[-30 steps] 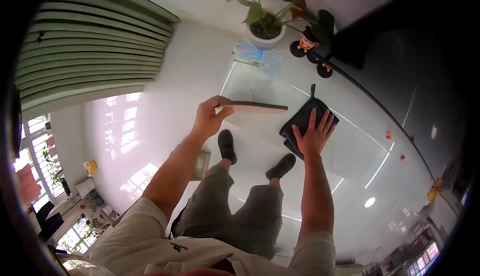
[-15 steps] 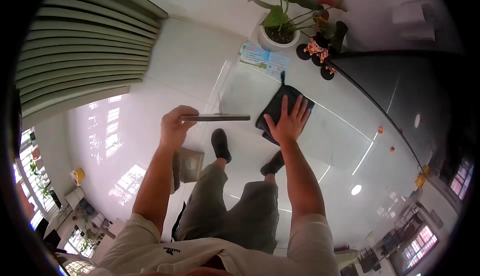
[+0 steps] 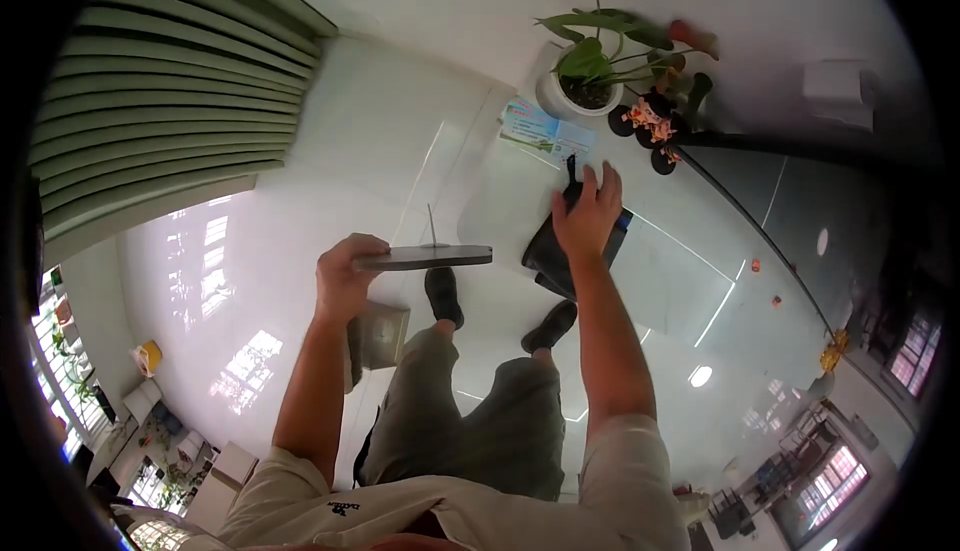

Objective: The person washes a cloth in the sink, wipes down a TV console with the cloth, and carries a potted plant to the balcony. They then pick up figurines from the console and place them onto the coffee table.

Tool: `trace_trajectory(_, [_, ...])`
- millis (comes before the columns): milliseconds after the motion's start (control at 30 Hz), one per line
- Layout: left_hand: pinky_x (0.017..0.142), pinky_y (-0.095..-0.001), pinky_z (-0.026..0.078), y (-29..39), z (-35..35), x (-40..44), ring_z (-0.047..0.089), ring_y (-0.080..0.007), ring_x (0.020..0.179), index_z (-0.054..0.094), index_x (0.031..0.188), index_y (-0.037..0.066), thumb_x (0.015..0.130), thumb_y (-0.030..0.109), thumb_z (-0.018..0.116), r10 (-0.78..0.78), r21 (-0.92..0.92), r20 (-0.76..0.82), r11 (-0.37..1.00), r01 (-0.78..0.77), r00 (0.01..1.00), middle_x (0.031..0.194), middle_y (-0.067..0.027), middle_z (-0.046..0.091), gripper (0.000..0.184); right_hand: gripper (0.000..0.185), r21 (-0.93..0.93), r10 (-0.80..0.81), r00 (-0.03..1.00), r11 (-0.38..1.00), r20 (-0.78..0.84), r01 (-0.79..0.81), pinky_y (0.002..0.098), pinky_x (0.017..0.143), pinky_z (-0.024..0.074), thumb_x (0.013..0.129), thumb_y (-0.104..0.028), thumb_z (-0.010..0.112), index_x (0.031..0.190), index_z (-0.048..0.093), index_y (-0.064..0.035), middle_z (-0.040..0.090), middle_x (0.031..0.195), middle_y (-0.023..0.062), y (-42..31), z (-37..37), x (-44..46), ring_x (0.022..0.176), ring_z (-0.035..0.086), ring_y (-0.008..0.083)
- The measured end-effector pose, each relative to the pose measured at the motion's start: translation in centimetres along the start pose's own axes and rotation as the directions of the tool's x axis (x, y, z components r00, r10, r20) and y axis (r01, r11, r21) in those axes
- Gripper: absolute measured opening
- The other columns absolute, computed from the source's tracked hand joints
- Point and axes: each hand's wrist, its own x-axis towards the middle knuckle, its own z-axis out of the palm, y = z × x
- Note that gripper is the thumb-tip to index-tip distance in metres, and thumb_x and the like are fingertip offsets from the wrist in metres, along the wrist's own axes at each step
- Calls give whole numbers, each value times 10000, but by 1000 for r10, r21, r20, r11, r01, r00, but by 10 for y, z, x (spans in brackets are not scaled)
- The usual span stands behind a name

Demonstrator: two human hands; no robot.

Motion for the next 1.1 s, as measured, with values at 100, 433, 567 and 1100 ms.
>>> trace_trajectory(100, [802,-276,512,3,-12,1,647,-168,882,663,954,-9,746,-131,659,-19,4,-5,1000,19,1000,939,-81,686,241,680,67,-24,995,998,94,18,524,1040,366,704,-232,803,1286,502,-51,440,1376,230,16,34,53,1291,384,440])
trace_trajectory(433, [786,-293,514,13,-31,-2,649,-170,870,672,959,-9,744,-112,674,-110,45,23,993,109,994,917,-74,692,238,422,-361,418,808,891,416,-275,465,911,463,731,-261,783,1081,615,-97,592,1104,136,-18,21,83,1103,530,329])
trace_trajectory(567, [793,-310,514,40,-31,-7,656,-205,852,674,944,-11,722,-83,691,-107,181,18,978,102,994,887,-89,693,235,131,44,-155,928,988,338,148,462,792,497,840,-131,634,960,609,-84,612,1013,149,-28,23,61,960,590,347])
trace_trajectory(1100, [794,-357,525,134,20,-28,631,-293,947,744,870,29,662,34,789,-146,285,451,959,13,881,1096,-145,615,214,252,795,-693,513,606,506,35,378,673,490,704,-143,804,858,638,-32,641,806,138,-126,-151,42,763,625,326])
